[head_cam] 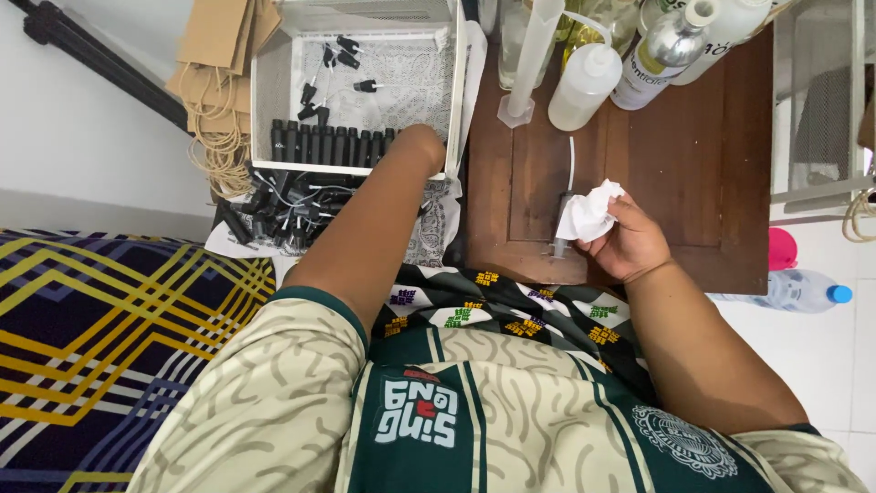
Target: Wiping perfume nozzles with a cloth and inserting plastic tubes into them for assembly
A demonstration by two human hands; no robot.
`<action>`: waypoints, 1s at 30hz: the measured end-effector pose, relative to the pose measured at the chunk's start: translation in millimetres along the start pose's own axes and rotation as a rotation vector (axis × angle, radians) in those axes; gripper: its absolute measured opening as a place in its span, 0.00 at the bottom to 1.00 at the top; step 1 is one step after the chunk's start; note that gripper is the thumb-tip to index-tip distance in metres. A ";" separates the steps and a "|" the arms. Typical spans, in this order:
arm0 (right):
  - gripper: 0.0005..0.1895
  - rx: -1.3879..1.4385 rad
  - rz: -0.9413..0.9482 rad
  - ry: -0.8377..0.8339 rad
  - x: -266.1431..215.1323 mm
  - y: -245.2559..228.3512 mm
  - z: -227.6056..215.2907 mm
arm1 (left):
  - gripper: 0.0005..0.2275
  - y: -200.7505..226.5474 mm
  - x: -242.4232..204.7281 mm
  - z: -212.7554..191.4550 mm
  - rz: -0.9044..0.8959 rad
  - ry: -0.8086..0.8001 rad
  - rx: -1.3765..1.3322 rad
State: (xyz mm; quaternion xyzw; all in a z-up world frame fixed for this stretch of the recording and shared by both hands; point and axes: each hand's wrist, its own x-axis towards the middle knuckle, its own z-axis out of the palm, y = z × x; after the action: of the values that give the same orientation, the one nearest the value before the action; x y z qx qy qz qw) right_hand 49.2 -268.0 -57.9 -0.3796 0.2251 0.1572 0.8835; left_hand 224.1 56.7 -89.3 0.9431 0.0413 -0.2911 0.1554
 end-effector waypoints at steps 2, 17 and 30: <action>0.03 0.002 -0.005 -0.003 0.4 1.0 0.6 | 0.13 4.1 -10.6 -8.0 -0.030 -0.020 0.009; 0.03 0.016 -0.022 -0.022 7.1 4.8 -10.0 | 0.22 8.9 -9.9 -16.1 0.035 -0.030 -0.052; 0.04 0.020 -0.026 -0.021 15.6 7.7 -16.5 | 0.33 -1.6 -19.9 -10.9 0.126 -0.035 -0.141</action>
State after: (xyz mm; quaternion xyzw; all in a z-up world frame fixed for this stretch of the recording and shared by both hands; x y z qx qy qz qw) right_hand 54.4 -273.4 -80.6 -0.3722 0.2123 0.1473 0.8915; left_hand 213.2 61.9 -70.0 0.9252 -0.0004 -0.2938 0.2403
